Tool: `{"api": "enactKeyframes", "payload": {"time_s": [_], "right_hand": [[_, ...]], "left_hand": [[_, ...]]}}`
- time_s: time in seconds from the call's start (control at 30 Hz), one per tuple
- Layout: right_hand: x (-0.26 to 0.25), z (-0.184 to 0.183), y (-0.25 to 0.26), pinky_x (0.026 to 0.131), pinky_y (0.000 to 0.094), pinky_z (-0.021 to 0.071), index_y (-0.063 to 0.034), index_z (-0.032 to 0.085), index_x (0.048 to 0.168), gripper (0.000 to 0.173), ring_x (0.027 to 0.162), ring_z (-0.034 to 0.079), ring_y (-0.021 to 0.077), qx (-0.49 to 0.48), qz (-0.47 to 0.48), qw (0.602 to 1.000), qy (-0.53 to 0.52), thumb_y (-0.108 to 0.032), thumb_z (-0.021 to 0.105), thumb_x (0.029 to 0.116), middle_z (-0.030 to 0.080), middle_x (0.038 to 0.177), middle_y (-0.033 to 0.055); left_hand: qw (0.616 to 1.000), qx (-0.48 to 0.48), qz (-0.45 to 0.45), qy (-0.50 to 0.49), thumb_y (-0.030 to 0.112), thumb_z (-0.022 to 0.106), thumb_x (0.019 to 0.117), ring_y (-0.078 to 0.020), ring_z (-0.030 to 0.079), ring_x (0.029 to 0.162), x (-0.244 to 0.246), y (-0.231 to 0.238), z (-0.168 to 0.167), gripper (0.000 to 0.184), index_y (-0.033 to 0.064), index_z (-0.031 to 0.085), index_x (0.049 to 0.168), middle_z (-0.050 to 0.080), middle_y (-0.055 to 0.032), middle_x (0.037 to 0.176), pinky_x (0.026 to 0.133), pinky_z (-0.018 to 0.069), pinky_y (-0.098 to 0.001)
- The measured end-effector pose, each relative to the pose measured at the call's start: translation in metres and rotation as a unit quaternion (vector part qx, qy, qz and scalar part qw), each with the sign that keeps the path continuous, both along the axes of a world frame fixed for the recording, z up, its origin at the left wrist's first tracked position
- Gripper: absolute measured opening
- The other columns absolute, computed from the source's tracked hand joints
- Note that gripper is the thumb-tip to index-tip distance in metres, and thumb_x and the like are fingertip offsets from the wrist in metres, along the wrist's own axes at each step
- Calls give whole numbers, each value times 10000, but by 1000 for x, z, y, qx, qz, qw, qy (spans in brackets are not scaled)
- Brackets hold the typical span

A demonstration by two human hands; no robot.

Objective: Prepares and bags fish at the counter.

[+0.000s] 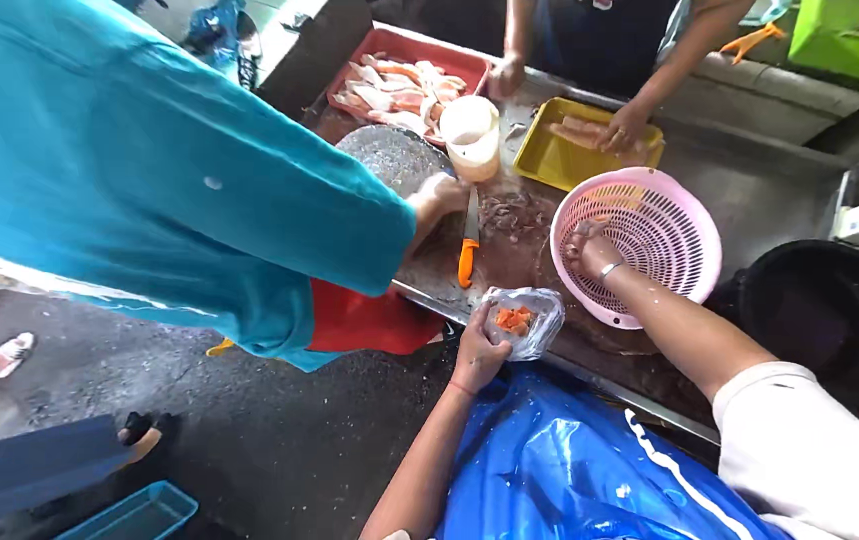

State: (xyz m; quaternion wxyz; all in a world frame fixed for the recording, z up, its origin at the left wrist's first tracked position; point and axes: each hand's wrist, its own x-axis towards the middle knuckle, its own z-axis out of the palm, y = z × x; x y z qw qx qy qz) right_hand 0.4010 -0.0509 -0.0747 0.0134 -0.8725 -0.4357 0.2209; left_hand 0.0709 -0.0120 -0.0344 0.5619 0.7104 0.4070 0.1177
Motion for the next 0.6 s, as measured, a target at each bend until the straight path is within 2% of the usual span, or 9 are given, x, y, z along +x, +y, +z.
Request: {"api": "enactKeyframes", "payload": {"time_s": [0.07,0.1,0.17,0.23,0.3,0.37,0.43,0.53,0.6], "right_hand": [[6,1,-10,942,705,518,-36,690,1243,363,1155,636,500,29,6,999,24,-170,734,908,630,1277,301],[8,7,-16,956,704,511,-24,683,1253,371,1158,639,489,45,-16,997,52,-165,730,913,645,1261,291],[4,28,-30,934,690,524,-18,674,1254,422,1089,677,443,138,-79,979,127,-118,768,854,699,1164,262],[-21,67,-43,849,564,585,-16,656,1223,446,958,704,325,267,-73,938,210,-68,802,805,705,1079,203],[-60,93,-55,823,398,617,-39,661,1186,431,931,697,176,358,21,879,316,-65,801,779,707,1086,98],[-102,94,-53,754,402,629,-84,696,1119,393,859,700,162,323,109,867,363,-73,813,745,716,1042,62],[-132,65,-37,741,510,615,-121,737,1077,390,820,709,224,219,157,906,326,-87,866,710,737,954,73],[-153,9,-18,904,641,552,-121,732,1157,416,1026,701,357,88,171,960,202,-209,858,771,737,1083,158],[-157,0,-14,954,679,515,-83,698,1244,422,1139,661,416,43,137,980,141,-193,793,848,701,1205,212]], "left_hand": [[1000,13,8,-3,103,748,704,-172,669,1089,-2,-1,-3,841,168,500,1505,601,-80,1405,877,589,-417],[1000,13,12,-4,107,754,704,-169,666,1106,-5,-1,-5,838,181,505,1501,590,-65,1423,884,592,-424],[1000,11,20,-8,115,762,697,-164,649,1162,-8,-1,-7,855,193,501,1508,569,-50,1457,917,589,-431],[1000,-1,27,-9,108,769,697,-174,635,1198,-9,-2,-6,875,187,483,1521,551,-62,1481,937,581,-437],[999,-22,38,-20,92,779,691,-211,647,1165,-9,-3,-5,887,162,474,1521,576,-105,1437,918,583,-459],[998,-37,33,-31,74,790,692,-232,672,1108,-5,-2,-1,893,154,463,1519,615,-134,1370,890,596,-473],[999,-26,15,-23,70,807,702,-226,697,1032,1,-1,5,881,181,471,1509,648,-125,1315,841,615,-471],[1000,14,-10,8,117,826,721,-222,678,1039,9,-2,14,898,180,454,1537,555,-117,1450,830,604,-457],[999,36,-21,22,121,811,711,-214,671,1043,12,-4,13,909,172,450,1544,508,-117,1498,812,604,-442]]}}
